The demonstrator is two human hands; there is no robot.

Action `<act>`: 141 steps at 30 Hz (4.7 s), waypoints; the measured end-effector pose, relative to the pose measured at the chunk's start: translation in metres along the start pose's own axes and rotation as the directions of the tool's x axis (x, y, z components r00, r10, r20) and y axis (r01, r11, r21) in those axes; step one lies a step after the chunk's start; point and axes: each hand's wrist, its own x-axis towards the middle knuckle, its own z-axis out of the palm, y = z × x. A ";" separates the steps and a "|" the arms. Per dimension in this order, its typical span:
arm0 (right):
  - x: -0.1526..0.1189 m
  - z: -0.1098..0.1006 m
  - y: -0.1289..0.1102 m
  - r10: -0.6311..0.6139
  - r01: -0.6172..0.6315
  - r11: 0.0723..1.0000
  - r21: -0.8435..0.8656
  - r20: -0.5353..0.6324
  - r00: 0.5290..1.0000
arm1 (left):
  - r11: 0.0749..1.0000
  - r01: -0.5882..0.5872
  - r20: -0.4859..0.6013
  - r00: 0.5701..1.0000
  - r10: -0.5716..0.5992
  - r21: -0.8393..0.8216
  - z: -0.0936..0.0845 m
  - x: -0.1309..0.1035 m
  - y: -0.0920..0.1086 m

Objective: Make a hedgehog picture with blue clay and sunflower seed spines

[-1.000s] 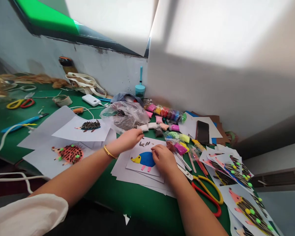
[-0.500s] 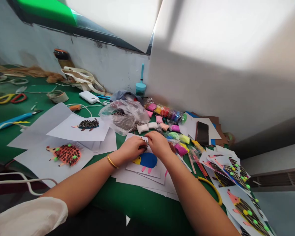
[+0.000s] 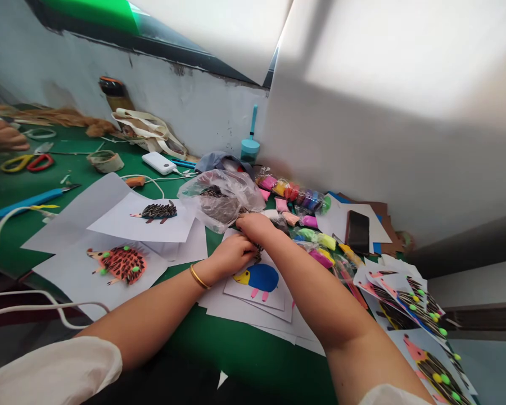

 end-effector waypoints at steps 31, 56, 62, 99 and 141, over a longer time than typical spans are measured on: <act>-0.169 0.033 0.004 0.335 -0.300 0.929 0.215 -0.150 0.930 | 0.986 -0.167 0.065 0.984 0.166 0.010 0.008 0.004 -0.008; -0.182 0.028 0.017 0.277 -0.247 0.936 0.250 -0.093 0.956 | 0.986 -0.168 0.109 0.980 0.166 0.008 -0.018 0.004 -0.026; -0.187 0.024 0.017 0.340 -0.291 0.903 0.315 -0.113 0.934 | 0.983 -0.181 0.081 0.980 0.183 -0.034 -0.018 0.004 -0.023; -0.232 0.014 0.033 0.522 -0.530 0.848 -0.024 -0.142 0.841 | 0.987 -0.162 0.147 0.976 0.158 0.019 -0.018 0.004 -0.026; -0.100 0.001 -0.049 0.319 -0.320 0.948 0.003 -0.033 0.947 | 0.992 -0.123 0.036 0.992 0.124 -0.011 -0.010 0.003 -0.030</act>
